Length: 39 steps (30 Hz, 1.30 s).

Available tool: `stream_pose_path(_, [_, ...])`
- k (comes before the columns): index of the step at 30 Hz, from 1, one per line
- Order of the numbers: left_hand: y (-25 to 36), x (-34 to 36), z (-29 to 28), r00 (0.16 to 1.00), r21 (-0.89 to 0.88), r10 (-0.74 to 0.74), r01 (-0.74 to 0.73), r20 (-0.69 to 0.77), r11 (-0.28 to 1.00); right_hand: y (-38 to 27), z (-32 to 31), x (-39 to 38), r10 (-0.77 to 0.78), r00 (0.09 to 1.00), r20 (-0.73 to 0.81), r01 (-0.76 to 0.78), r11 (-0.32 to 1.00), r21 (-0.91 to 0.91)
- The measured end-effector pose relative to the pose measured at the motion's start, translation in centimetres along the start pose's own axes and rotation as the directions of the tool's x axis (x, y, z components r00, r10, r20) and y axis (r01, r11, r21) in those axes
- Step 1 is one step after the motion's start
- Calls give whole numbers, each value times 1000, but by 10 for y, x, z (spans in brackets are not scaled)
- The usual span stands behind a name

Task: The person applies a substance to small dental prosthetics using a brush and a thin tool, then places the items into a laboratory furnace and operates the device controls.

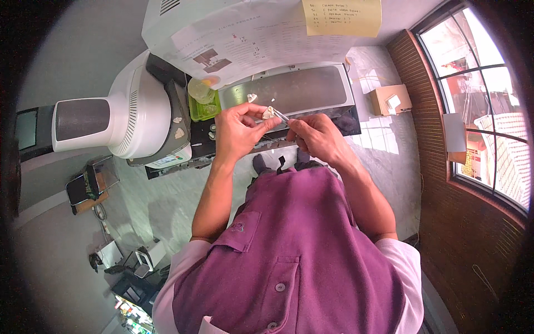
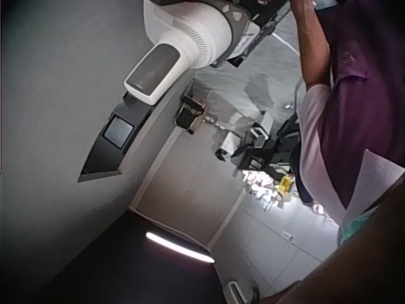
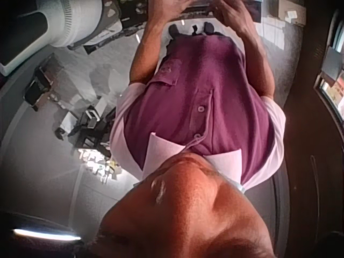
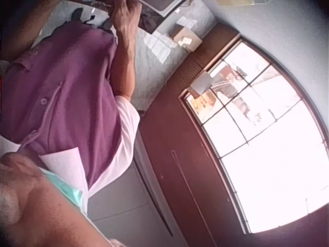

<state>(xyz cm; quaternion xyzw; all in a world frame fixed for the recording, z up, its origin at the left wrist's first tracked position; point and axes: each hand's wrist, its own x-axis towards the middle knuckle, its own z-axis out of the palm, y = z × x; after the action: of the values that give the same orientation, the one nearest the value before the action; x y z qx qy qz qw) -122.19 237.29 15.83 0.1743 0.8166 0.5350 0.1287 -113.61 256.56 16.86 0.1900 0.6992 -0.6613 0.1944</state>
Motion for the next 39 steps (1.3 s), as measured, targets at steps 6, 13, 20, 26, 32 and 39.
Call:
stream_pose_path(6, [1, -1, -1, 1000, 10, -16, 16, 7, 1000, -2, 1, -2, -18, 1000, -7, 18, 998, -52])
stream_pose_path(13, [0, -1, -1, 1000, -6, -14, 14, 5, 1000, 0, 3, -1, -65, 997, -29, 62, 994, -93])
stream_pose_path(20, [-2, 0, 0, 1000, -4, -4, 4, -2, 1000, -2, 2, -2, -55, 998, -32, 52, 994, -96])
stream_pose_path(26, [-3, 1, -1, 1000, 53, 0, 0, -8, 999, -3, 3, -2, -33, 999, -36, 31, 998, -47])
stream_pose_path(32, [-6, 2, -1, 1000, 30, -23, 23, 3, 999, -5, 3, 0, -82, 995, -57, 72, 986, -153])
stream_pose_path(39, [-4, 4, -3, 1000, 9, -10, 10, 6, 1000, -6, 5, 1, -138, 986, -92, 113, 965, -237])
